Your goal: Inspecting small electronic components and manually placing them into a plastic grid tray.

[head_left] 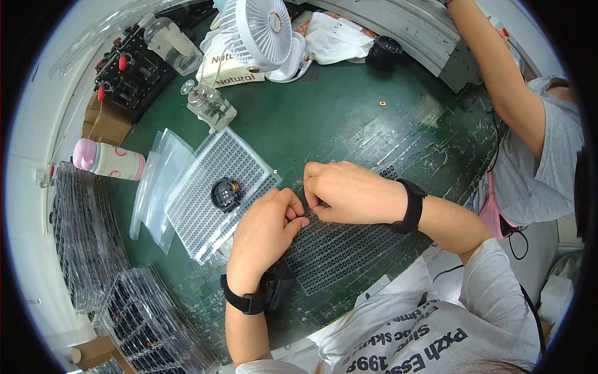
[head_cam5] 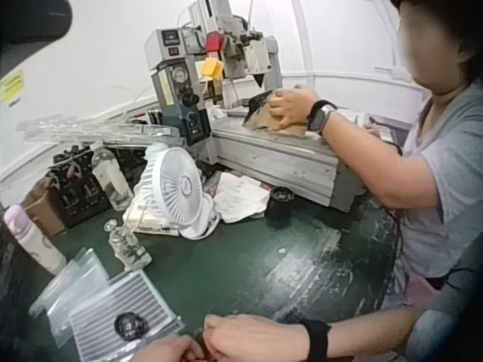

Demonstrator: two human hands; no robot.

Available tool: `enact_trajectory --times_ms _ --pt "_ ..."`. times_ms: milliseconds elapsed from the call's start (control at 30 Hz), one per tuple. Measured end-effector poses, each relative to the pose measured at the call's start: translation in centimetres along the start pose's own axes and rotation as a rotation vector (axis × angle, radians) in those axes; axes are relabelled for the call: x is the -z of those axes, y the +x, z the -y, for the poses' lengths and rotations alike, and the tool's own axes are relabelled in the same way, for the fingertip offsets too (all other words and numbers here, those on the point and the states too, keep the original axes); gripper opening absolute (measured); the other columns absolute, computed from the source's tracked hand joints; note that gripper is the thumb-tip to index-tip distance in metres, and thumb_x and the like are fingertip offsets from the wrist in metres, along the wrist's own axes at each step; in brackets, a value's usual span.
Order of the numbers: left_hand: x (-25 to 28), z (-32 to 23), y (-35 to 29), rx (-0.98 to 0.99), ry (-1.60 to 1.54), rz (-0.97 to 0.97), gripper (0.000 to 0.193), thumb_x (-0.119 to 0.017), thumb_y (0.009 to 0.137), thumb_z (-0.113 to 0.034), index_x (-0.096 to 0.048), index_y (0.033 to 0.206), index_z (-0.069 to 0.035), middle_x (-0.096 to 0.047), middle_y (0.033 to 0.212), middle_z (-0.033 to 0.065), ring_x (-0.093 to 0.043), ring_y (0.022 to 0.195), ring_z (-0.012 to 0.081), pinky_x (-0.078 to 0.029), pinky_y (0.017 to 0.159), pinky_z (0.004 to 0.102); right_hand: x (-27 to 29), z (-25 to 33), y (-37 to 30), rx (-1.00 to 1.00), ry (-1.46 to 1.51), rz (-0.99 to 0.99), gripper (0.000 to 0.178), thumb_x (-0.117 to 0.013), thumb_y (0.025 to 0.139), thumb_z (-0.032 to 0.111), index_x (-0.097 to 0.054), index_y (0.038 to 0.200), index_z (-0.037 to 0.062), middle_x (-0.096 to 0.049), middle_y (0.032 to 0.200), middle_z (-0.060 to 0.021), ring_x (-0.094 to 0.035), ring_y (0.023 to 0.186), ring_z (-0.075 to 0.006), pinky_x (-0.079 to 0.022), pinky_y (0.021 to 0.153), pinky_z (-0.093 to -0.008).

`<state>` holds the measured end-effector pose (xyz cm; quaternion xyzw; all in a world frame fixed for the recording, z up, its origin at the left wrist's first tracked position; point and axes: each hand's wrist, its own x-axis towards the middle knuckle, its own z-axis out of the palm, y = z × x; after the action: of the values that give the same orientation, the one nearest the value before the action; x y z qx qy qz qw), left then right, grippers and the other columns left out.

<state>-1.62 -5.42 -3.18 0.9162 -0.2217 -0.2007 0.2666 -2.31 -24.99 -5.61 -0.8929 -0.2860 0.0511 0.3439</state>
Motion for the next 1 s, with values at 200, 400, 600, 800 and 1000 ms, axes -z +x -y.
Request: enact_trajectory --times_ms 200,400,600,800,1000 --pt "-0.1 0.1 0.0 0.001 0.004 -0.008 0.021 -0.078 0.077 -0.011 -0.061 0.085 -0.003 -0.058 0.078 0.0057 -0.057 0.068 0.0168 -0.048 0.064 0.031 -0.1 0.2 -0.1 -0.012 0.022 -0.01 0.006 -0.065 0.071 0.002 -0.064 0.075 -0.0025 -0.059 0.093 -0.0201 -0.064 0.08 -0.038 -0.053 0.074 -0.0455" --pt "-0.1 0.1 0.0 -0.003 0.01 -0.012 0.021 -0.078 0.077 -0.011 -0.061 0.085 -0.003 -0.059 0.078 0.0058 -0.057 0.067 0.0168 -0.048 0.063 0.0313 -0.1 0.4 0.0 -0.077 -0.017 0.029 0.005 -0.066 0.075 0.005 -0.065 0.078 0.0012 -0.058 0.096 -0.0138 -0.063 0.087 -0.0337 -0.051 0.079 -0.0427" --pt "-0.1 0.0 0.0 -0.003 -0.009 -0.008 0.02 -0.078 0.077 -0.011 -0.061 0.084 -0.002 -0.059 0.078 0.0059 -0.057 0.068 0.0168 -0.048 0.063 0.0312 -0.4 0.2 -0.1 0.012 -0.016 -0.039 0.008 -0.066 0.07 0.002 -0.064 0.074 -0.0049 -0.058 0.091 -0.0209 -0.063 0.085 -0.0372 -0.053 0.078 -0.0435" --pt "-0.1 0.0 0.0 -0.005 -0.002 -0.015 0.02 -0.077 0.077 -0.01 -0.061 0.083 -0.002 -0.059 0.078 0.0058 -0.057 0.067 0.0164 -0.048 0.063 0.0307 -0.8 0.4 -0.2 -0.003 -0.089 -0.031 0.008 -0.066 0.074 0.006 -0.063 0.068 0.0006 -0.058 0.094 -0.0131 -0.061 0.087 -0.0321 -0.051 0.079 -0.0413" --pt "0.0 -0.1 0.1 0.002 -0.025 0.002 0.019 -0.078 0.077 -0.009 -0.061 0.083 -0.002 -0.059 0.077 0.0057 -0.057 0.066 0.0159 -0.048 0.063 0.0301 -1.2 0.7 -0.6 -0.027 -0.121 -0.072 0.01 -0.065 0.074 0.005 -0.062 0.08 -0.003 -0.058 0.095 -0.0131 -0.062 0.087 -0.032 -0.054 0.074 -0.0401"
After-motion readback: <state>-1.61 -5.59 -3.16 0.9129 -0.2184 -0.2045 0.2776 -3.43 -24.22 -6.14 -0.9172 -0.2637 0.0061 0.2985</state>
